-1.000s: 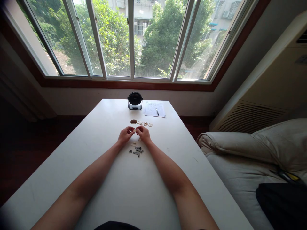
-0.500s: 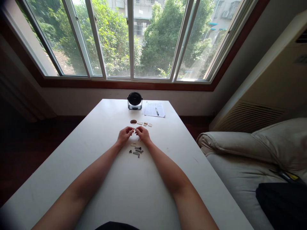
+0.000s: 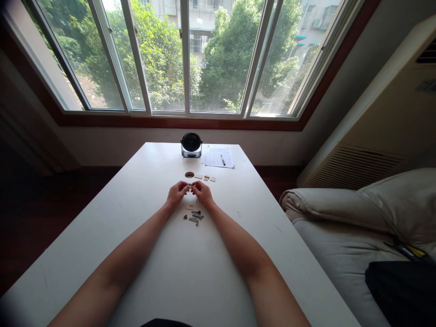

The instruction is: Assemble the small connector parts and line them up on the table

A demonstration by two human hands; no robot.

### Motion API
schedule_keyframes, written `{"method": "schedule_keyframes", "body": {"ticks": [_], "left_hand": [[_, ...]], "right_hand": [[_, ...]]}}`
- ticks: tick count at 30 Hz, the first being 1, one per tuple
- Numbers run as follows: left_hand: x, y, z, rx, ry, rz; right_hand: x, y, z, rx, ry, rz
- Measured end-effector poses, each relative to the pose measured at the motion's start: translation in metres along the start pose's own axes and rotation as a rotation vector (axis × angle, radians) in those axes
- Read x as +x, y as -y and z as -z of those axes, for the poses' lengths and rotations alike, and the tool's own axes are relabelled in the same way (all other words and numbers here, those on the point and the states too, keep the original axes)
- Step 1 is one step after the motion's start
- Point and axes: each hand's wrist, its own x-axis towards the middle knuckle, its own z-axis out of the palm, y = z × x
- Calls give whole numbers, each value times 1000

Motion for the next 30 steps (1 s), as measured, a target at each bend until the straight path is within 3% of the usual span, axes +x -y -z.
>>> {"method": "schedule_keyframes", "body": {"ticks": [10, 30], "left_hand": [[0, 0, -1, 43, 12, -36], [0, 2, -2, 9, 23, -7]], "right_hand": [[4, -6, 1, -15, -56, -5], [-1, 2, 1, -78, -42, 0]]}}
